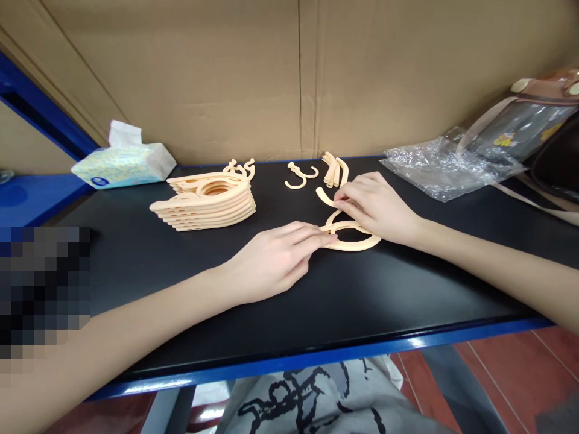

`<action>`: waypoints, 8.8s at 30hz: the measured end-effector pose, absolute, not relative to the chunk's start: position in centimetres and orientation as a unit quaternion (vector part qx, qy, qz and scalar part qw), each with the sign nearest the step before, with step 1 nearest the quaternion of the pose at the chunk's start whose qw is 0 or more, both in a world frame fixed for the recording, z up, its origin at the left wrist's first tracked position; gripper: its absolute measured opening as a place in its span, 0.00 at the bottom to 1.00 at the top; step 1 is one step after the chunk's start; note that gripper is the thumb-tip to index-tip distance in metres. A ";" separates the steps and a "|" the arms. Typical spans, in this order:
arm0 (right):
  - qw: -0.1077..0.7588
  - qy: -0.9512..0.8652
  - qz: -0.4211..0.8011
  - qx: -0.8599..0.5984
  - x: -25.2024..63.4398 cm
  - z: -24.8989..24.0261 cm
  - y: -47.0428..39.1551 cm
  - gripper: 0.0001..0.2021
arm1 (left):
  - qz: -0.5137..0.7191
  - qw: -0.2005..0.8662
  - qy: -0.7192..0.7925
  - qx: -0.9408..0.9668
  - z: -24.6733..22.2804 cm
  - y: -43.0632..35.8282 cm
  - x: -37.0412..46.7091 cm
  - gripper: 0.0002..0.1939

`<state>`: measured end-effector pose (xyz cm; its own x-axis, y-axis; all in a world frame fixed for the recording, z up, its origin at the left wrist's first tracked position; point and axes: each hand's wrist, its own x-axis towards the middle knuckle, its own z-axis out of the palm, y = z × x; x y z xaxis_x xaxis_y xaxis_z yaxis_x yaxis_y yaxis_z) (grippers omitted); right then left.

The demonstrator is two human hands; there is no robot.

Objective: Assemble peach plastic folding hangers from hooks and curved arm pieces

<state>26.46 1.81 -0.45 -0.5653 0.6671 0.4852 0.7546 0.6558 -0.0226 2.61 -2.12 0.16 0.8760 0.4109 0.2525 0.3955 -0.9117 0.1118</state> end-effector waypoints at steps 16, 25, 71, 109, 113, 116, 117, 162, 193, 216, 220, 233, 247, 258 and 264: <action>0.282 -0.903 -0.031 -0.323 25.2 0.3 -1.9 0.07 | 0.264 -0.113 0.186 0.940 0.6 -2.7 2.9 0.15; 0.261 -0.906 0.085 -0.324 24.9 0.1 -2.4 0.06 | 0.278 -0.034 0.219 0.935 0.4 -2.6 2.8 0.10; 0.303 -0.922 -0.084 -0.225 24.2 0.0 -3.0 0.09 | 0.170 0.055 0.239 0.955 0.4 -2.2 2.9 0.09; 0.206 -0.950 -0.163 -0.169 24.8 -0.2 -1.5 0.13 | 0.159 0.042 0.245 0.955 0.0 -2.4 2.7 0.22; 0.186 -0.954 -0.149 -0.184 24.7 -0.2 -1.4 0.12 | 0.149 0.055 0.253 0.954 0.1 -2.5 2.7 0.21; 0.183 -0.954 -0.143 -0.192 24.7 0.0 -1.5 0.11 | 0.143 0.056 0.260 0.953 0.1 -2.5 2.7 0.20; 0.183 -0.954 -0.141 -0.193 24.7 0.0 -1.5 0.11 | 0.142 0.056 0.262 0.953 0.1 -2.5 2.7 0.20; 0.157 -0.952 -0.079 -0.252 24.7 -0.1 -1.2 0.13 | 0.104 0.045 0.261 0.959 0.9 -2.8 2.9 0.19; 0.155 -0.957 -0.071 -0.233 24.9 -0.4 -0.9 0.12 | 0.095 0.048 0.253 0.961 0.8 -2.7 2.8 0.18; 0.144 -0.958 -0.085 -0.234 24.8 -0.3 -0.9 0.14 | 0.099 0.037 0.250 0.963 0.6 -2.7 2.7 0.15; 0.142 -0.958 -0.085 -0.234 24.8 -0.3 -0.9 0.14 | 0.097 0.034 0.251 0.962 0.5 -2.7 2.6 0.16; 0.141 -0.958 -0.093 -0.233 24.8 -0.3 -0.9 0.15 | 0.100 0.022 0.250 0.963 0.4 -2.7 2.7 0.16; 0.139 -0.957 -0.097 -0.234 24.8 -0.3 -0.9 0.15 | 0.103 0.023 0.247 0.963 0.1 -2.6 2.7 0.15; 0.142 -0.957 -0.092 -0.234 24.8 -0.3 -0.9 0.15 | 0.106 0.020 0.246 0.963 0.1 -2.6 2.6 0.16; 0.142 -0.957 -0.092 -0.235 24.9 -0.3 -0.9 0.15 | 0.103 0.025 0.250 0.962 0.2 -2.6 2.7 0.16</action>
